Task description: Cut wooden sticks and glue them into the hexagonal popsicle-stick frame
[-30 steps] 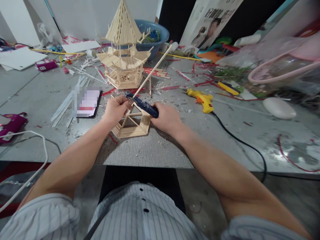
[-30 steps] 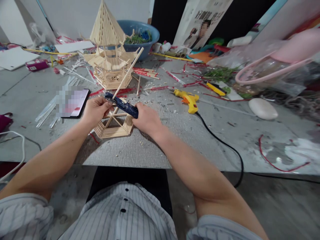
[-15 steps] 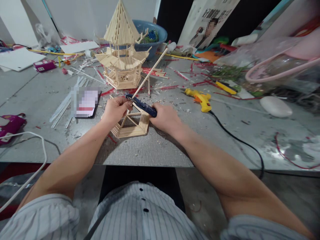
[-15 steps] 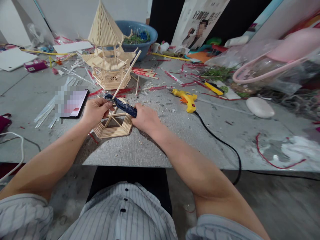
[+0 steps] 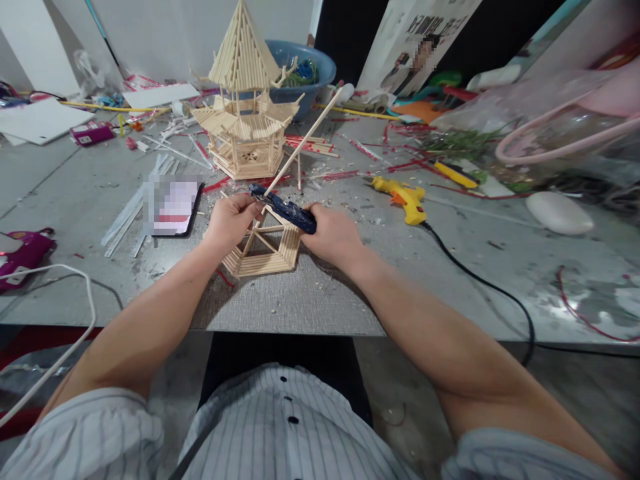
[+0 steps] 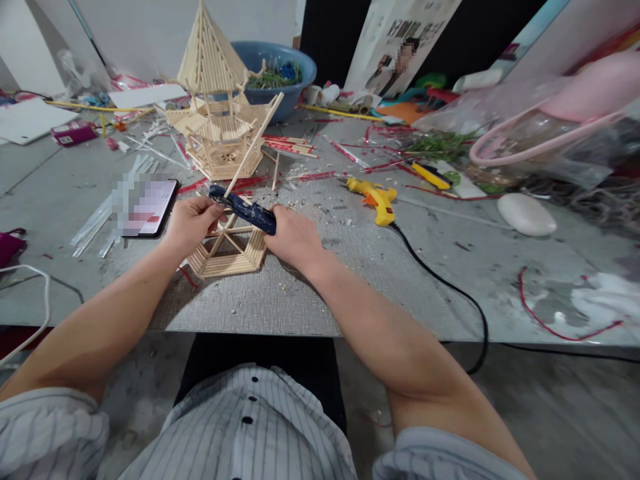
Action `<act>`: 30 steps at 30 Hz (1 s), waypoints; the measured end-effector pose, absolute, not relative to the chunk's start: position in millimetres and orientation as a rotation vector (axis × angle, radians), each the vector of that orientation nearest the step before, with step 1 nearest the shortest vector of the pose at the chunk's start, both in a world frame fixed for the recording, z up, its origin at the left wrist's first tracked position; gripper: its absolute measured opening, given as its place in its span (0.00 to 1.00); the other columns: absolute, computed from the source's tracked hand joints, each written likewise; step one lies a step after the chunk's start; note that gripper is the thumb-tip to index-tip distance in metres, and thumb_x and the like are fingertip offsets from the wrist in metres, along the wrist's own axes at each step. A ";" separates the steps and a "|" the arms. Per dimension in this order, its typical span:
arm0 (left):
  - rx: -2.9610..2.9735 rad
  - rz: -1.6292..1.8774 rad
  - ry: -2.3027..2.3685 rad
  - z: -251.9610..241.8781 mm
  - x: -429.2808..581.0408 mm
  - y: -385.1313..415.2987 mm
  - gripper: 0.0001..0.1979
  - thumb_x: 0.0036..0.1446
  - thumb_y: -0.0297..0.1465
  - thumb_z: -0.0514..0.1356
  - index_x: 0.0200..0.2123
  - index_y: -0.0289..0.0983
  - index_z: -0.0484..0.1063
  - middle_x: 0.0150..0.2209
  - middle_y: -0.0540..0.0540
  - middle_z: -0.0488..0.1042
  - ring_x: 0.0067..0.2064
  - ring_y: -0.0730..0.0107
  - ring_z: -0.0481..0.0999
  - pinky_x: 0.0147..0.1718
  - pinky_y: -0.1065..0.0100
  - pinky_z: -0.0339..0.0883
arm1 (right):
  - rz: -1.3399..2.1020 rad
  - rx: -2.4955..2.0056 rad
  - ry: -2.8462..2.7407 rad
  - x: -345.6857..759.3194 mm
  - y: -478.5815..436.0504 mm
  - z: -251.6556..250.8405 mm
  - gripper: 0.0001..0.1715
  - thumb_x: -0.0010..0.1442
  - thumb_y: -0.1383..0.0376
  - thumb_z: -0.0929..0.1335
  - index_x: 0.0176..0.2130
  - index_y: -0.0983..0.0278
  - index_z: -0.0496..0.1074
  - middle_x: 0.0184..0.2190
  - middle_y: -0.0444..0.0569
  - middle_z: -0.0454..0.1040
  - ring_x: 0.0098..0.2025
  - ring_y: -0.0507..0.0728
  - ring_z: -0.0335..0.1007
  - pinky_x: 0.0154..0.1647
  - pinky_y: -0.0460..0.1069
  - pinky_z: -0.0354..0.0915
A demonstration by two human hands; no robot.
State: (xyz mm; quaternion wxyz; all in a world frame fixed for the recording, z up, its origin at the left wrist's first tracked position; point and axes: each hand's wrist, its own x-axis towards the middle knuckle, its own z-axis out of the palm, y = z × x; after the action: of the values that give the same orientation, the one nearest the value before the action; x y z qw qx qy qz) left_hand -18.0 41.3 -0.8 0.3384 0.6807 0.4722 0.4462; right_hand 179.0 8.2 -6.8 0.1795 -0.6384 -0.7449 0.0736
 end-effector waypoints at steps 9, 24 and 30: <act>1.755 1.225 1.226 -1.0 -17.7 41.0 0.08 0.51 0.30 0.60 0.21 0.36 0.68 0.18 0.53 0.69 0.18 0.81 0.61 0.18 0.75 0.56 | 0.242 -1.738 -2.097 179.2 10.1 -10.1 0.31 0.51 0.65 0.65 0.55 0.68 0.65 0.48 0.59 0.74 0.49 0.66 0.71 0.49 0.59 0.66; 1.734 1.177 0.933 -2.8 -19.7 45.3 0.20 0.50 0.49 0.61 0.22 0.38 0.65 0.17 0.55 0.53 0.19 0.79 0.50 0.18 0.71 0.42 | 0.252 -1.648 -2.097 180.5 8.5 -8.5 0.29 0.52 0.66 0.65 0.54 0.67 0.65 0.50 0.59 0.73 0.52 0.65 0.70 0.53 0.59 0.64; 1.691 1.175 0.973 -4.3 -19.9 46.2 0.16 0.53 0.44 0.61 0.25 0.37 0.70 0.15 0.56 0.54 0.18 0.80 0.51 0.17 0.72 0.41 | 0.257 -1.702 -2.112 179.4 7.2 -8.8 0.28 0.53 0.64 0.64 0.53 0.71 0.67 0.48 0.60 0.74 0.49 0.66 0.71 0.49 0.56 0.65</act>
State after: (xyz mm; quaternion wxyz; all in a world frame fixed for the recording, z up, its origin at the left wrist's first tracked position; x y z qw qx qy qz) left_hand -19.9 46.2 -4.3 0.4188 0.6742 0.3879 0.4685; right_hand 179.4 7.2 -8.8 0.2069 -0.6112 -0.7584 0.0922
